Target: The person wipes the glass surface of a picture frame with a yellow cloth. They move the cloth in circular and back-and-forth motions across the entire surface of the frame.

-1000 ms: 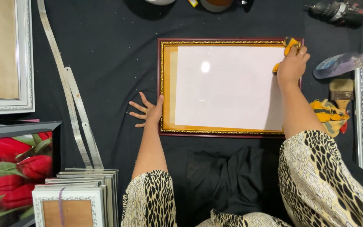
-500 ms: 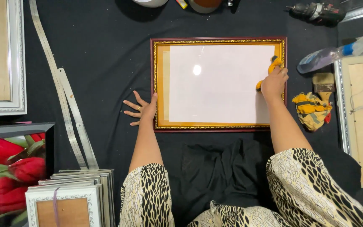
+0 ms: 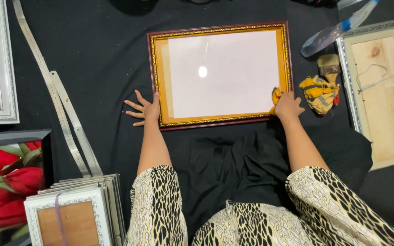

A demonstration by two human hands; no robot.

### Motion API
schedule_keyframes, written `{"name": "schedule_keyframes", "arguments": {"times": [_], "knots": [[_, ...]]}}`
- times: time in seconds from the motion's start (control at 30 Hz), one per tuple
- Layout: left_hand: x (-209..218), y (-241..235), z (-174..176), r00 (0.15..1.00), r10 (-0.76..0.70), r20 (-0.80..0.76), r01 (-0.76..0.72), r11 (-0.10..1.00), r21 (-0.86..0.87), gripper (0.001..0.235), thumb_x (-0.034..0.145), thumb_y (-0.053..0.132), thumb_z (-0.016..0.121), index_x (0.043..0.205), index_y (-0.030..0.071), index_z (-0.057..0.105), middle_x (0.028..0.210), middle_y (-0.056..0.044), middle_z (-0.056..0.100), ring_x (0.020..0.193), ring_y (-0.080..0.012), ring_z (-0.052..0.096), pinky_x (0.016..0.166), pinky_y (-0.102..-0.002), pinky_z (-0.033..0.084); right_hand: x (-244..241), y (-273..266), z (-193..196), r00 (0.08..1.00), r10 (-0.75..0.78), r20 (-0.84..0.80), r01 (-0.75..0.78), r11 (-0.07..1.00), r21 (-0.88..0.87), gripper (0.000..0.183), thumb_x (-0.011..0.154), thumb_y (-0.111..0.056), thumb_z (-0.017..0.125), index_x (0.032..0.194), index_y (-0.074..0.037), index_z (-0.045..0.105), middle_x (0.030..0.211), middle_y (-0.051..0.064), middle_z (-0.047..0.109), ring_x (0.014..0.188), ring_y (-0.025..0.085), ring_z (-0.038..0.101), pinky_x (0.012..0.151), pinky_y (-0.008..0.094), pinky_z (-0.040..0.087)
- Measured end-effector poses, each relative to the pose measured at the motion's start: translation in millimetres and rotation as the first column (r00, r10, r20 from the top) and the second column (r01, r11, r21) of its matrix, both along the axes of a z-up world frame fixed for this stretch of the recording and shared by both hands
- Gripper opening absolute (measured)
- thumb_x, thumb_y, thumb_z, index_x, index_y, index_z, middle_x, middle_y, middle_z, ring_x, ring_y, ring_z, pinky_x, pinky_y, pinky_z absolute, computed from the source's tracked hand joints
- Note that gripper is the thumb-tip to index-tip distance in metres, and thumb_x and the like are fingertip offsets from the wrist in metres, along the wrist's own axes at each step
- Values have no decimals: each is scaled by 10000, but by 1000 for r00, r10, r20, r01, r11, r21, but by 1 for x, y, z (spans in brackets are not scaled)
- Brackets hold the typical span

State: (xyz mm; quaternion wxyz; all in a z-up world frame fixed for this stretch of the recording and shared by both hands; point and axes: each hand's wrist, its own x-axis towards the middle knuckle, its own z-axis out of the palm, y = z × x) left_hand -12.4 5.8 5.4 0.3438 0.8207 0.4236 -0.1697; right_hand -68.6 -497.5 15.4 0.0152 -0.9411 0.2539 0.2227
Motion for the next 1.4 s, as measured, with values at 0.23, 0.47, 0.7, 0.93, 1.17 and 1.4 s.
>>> {"name": "schedule_keyframes", "arguments": {"times": [0.23, 0.47, 0.7, 0.93, 1.17, 1.4], "knots": [[-5, 8, -9, 995, -80, -51, 80, 997, -1, 764, 1026, 672, 478, 1610, 516, 11, 1631, 4, -345, 1485, -419, -313, 1095, -813, -160, -5, 4, -51, 965, -147, 215, 110, 978, 174, 479, 947, -110, 472, 1353, 141, 515, 1331, 330, 456, 1123, 551, 545, 844, 623, 520], [-9, 22, 5, 989, -16, 147, 8, 998, 55, 647, 1001, 600, 562, 1557, 332, 370, 1690, -51, 155, 1556, -319, 162, 1229, -634, 77, -12, 168, -31, 881, 136, 454, -270, 931, 245, 297, 842, -78, 620, 1046, 138, 612, 1073, 355, 565, 920, 617, 652, 779, 650, 562], [-42, 0, 24, 820, 68, 568, -82, 997, -2, 513, 985, 337, 660, 1438, 120, 551, 1552, -189, 440, 1436, -405, 441, 1225, -531, 306, -8, 341, -21, 750, 390, 534, -614, 710, 343, 290, 825, -78, 705, 1040, 65, 574, 1005, 263, 582, 904, 531, 684, 759, 556, 593], [-60, -17, 22, 784, -46, 619, 70, 997, -14, 451, 959, 245, 627, 1354, 30, 599, 1418, -238, 559, 1322, -425, 546, 1157, -487, 416, -6, 391, -31, 735, 343, 585, -675, 456, 581, 317, 870, -94, 677, 1102, 91, 566, 1075, 305, 593, 1023, 516, 593, 846, 549, 512], [-55, -7, -37, 890, -275, 364, 229, 959, 166, 434, 910, 353, 650, 1295, 154, 637, 1390, -123, 576, 1201, -382, 641, 1060, -470, 512, 8, 255, -16, 479, 791, 380, -865, 500, 50, 663, 719, -140, 808, 1353, -217, 632, 1238, 20, 607, 1114, 275, 592, 909, 429, 482], [-49, 2, -56, 925, -324, 197, 305, 945, 119, 537, 902, 315, 680, 1388, 123, 554, 1309, -134, 546, 1153, -388, 660, 968, -486, 569, 20, 46, -1, 580, 678, 451, -617, 728, -299, 302, 933, -95, 688, 1220, -179, 729, 1118, 70, 705, 1014, 322, 671, 761, 433, 541]]}}
